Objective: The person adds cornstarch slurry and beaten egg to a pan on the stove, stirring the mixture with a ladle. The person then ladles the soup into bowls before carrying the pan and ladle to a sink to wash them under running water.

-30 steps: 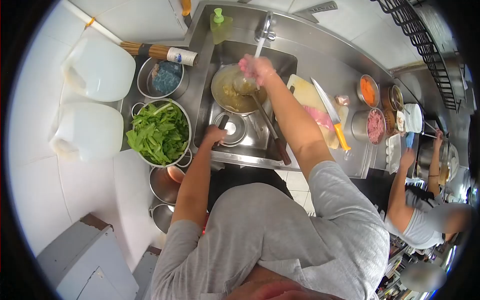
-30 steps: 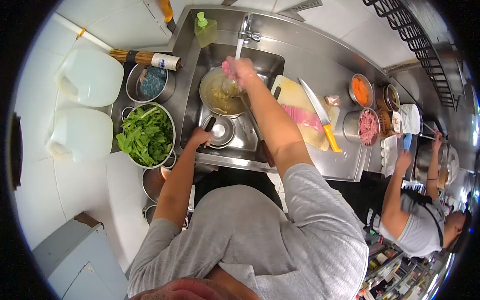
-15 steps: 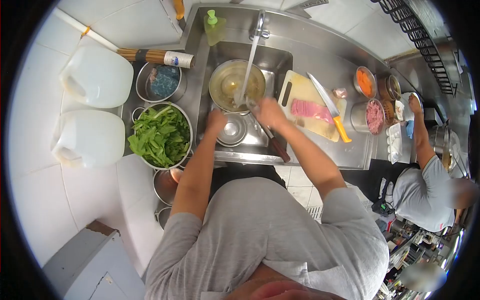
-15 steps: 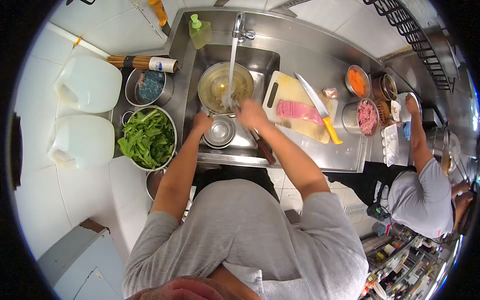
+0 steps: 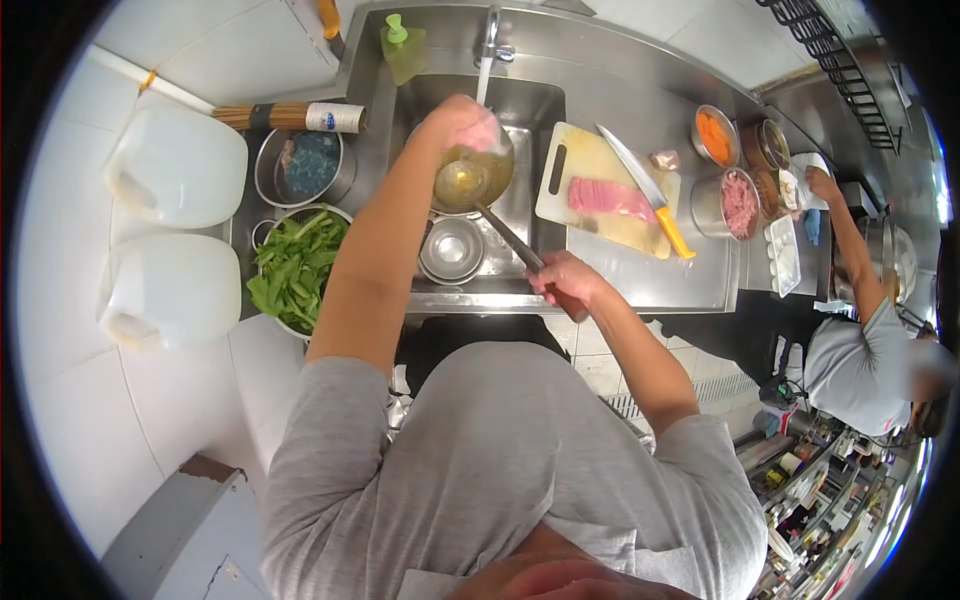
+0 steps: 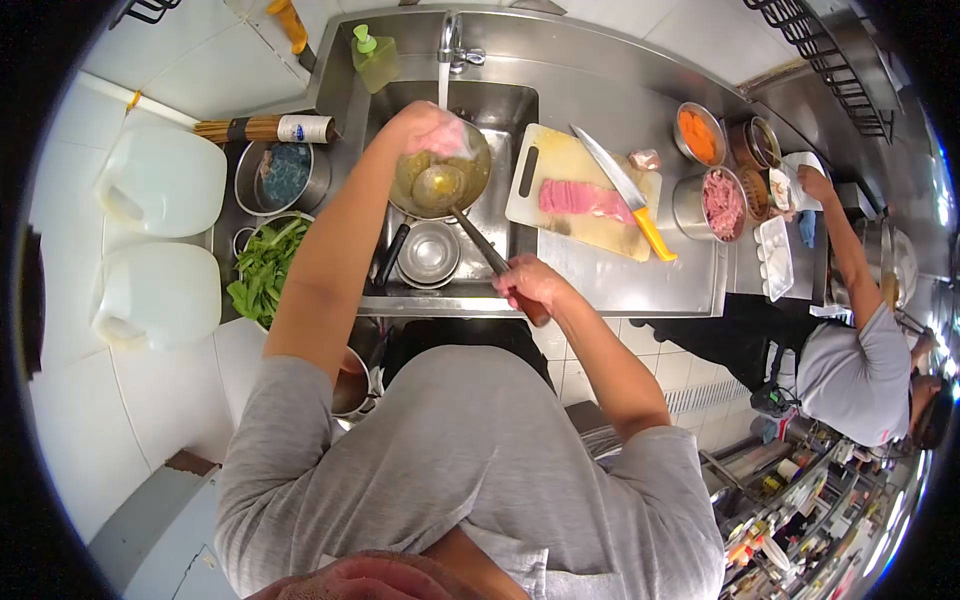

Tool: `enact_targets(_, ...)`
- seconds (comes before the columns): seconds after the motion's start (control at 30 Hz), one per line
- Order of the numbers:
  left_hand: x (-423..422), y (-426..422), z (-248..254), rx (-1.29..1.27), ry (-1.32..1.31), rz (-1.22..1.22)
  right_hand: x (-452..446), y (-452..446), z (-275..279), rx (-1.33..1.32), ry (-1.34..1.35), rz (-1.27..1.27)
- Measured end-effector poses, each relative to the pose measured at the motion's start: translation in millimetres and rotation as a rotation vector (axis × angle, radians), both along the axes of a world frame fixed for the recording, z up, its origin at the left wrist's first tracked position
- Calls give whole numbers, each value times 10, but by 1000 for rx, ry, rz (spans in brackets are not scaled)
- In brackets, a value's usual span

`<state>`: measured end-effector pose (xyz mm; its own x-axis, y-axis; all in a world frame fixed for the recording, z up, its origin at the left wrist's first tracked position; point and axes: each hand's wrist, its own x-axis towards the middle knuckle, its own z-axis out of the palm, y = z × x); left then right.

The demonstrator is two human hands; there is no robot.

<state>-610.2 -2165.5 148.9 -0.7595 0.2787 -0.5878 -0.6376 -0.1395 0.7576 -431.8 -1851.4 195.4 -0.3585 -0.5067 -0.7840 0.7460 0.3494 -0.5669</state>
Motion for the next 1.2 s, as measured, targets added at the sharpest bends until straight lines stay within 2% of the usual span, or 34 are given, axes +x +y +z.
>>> enact_targets(0.03, 2, -5, 61, -91, -4, -59, 37, 53, 104, -12, -10, -24)
enact_targets(0.13, 10, -12, 158, -235, -23, -2, 116, 122, 401, -41, -30, -104)
enact_targets(0.37, -39, -114, 267, -259, 10, -7, 92, 106, 716, -16, 49, -74)
enact_targets(0.53, -33, -156, 322, -296, 31, -61, 105, 165, 814, 53, 153, 31)
enact_targets(0.73, -28, -150, 346, -298, 28, -41, 115, 202, 864, 44, 171, 39)
enact_targets(0.83, -44, -123, 316, -305, 22, -25, 123, 248, 876, 150, 283, 204)
enact_targets(0.93, 7, -44, 326, -276, 104, 52, 322, 372, 886, 455, 1045, 566)
enact_targets(1.03, -119, -47, 169, -634, 266, -96, 440, 518, 911, 631, 1241, 693)
enact_targets(1.07, -120, -6, 202, -711, 332, -137, 454, 568, 941, 690, 1227, 752)
enact_targets(1.2, 50, 255, 208, -953, 588, -316, 502, 728, 1123, 717, 1367, 705)
